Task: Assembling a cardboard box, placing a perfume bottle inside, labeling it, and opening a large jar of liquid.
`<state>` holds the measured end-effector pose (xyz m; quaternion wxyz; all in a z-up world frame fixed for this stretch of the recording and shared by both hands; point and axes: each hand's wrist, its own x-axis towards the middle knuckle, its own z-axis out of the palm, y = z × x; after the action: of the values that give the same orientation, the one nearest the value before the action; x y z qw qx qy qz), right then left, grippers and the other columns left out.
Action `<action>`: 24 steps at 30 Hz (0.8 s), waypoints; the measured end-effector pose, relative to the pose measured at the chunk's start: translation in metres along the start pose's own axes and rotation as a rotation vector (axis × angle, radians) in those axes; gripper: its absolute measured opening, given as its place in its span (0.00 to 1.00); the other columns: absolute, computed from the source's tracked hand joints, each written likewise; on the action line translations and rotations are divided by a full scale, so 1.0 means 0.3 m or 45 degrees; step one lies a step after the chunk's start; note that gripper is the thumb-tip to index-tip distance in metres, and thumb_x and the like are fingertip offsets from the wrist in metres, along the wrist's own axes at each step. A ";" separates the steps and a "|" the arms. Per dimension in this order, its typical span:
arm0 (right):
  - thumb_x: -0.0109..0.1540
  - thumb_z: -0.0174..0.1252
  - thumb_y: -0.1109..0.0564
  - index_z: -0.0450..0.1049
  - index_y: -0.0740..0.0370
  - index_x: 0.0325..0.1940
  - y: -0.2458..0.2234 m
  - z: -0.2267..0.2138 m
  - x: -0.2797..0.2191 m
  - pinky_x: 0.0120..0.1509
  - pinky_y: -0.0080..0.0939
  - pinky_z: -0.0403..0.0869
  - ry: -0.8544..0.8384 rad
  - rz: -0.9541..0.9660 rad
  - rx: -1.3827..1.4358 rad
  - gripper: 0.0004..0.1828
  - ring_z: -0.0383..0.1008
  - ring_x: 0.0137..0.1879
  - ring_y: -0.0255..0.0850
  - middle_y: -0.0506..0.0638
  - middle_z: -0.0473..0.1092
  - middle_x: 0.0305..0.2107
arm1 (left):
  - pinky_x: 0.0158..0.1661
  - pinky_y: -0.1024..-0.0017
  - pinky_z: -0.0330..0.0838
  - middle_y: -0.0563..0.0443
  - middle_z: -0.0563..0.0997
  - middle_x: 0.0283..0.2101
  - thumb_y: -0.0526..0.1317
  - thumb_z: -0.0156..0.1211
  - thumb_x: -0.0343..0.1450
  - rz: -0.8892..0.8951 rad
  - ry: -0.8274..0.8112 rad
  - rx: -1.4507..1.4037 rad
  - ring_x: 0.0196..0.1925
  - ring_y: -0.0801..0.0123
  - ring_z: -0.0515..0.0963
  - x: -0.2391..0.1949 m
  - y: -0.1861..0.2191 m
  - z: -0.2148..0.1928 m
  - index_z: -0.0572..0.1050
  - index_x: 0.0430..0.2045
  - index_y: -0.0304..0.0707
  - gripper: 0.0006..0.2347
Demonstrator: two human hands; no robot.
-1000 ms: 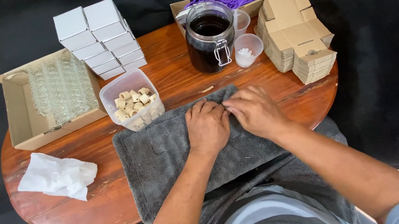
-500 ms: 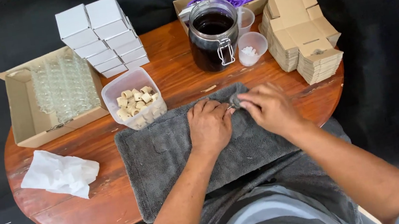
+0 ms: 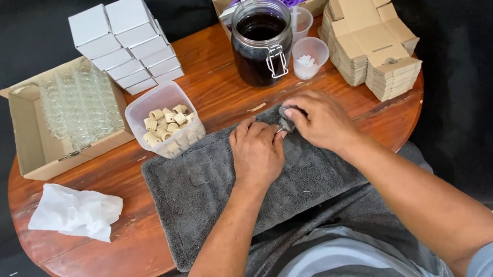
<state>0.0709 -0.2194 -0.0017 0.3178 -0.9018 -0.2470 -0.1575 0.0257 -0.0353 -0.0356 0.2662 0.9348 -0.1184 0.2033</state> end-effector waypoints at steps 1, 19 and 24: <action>0.64 0.60 0.54 0.81 0.58 0.49 0.012 0.017 -0.012 0.53 0.56 0.74 0.004 0.005 0.000 0.12 0.78 0.49 0.58 0.60 0.77 0.41 | 0.58 0.51 0.63 0.52 0.82 0.37 0.45 0.65 0.68 0.004 -0.004 0.000 0.58 0.55 0.74 -0.007 0.002 0.000 0.85 0.35 0.46 0.08; 0.64 0.58 0.58 0.82 0.57 0.42 -0.013 0.027 -0.042 0.47 0.51 0.76 0.091 -0.074 0.124 0.08 0.80 0.42 0.53 0.55 0.78 0.33 | 0.59 0.54 0.61 0.54 0.82 0.36 0.42 0.69 0.63 0.019 0.063 -0.095 0.57 0.57 0.75 -0.002 0.021 -0.020 0.83 0.33 0.49 0.08; 0.63 0.62 0.55 0.83 0.53 0.44 -0.067 -0.026 -0.044 0.54 0.50 0.75 0.079 -0.327 0.026 0.07 0.79 0.50 0.50 0.50 0.79 0.40 | 0.59 0.49 0.59 0.52 0.83 0.36 0.41 0.70 0.61 -0.001 0.033 -0.101 0.58 0.54 0.75 -0.002 0.010 -0.015 0.83 0.32 0.45 0.09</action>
<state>0.0479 -0.2154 0.0083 0.3118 -0.8541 -0.3520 -0.2223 0.0226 -0.0351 -0.0310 0.3047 0.9208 -0.1226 0.2104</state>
